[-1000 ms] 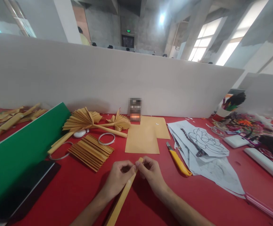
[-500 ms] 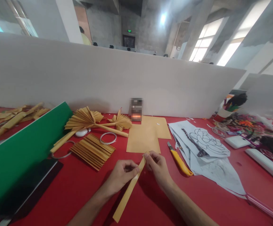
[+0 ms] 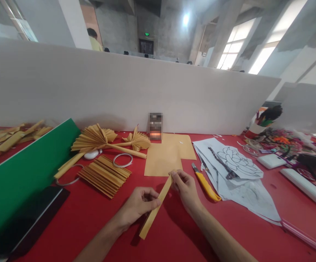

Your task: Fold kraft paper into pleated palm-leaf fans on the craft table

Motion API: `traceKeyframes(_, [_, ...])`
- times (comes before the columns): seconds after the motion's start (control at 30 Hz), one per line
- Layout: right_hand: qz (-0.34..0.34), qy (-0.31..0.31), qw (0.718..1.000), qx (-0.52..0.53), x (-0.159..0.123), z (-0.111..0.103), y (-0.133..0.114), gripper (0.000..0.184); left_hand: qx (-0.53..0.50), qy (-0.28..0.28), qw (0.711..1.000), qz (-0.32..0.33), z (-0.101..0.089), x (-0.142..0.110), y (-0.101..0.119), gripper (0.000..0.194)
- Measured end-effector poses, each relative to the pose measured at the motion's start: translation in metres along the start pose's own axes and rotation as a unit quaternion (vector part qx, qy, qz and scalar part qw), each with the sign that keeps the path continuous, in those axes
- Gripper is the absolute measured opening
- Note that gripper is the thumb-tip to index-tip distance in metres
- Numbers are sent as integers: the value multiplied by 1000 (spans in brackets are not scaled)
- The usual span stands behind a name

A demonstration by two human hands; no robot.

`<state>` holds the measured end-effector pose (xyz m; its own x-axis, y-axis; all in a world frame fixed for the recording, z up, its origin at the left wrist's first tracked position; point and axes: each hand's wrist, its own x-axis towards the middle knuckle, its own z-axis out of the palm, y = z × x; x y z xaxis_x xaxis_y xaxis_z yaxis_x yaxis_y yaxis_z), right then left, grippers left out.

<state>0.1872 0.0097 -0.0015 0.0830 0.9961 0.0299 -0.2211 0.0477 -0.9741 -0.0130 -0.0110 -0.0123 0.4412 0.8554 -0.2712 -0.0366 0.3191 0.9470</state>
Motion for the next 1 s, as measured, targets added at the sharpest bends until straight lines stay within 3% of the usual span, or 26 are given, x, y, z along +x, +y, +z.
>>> traceKeyframes(0.37, [6, 23, 1000, -8, 14, -17, 0, 39, -14, -10, 999, -38, 1, -6, 13, 49])
traceKeyframes(0.63, [-11, 42, 999, -6, 26, -29, 5, 41, 28, 14, 999, -30, -4, -3, 7, 44])
traceKeyframes(1.0, [-24, 70, 997, -20, 36, -44, 4, 39, 2, -10, 999, -44, -15, 0, -2, 53])
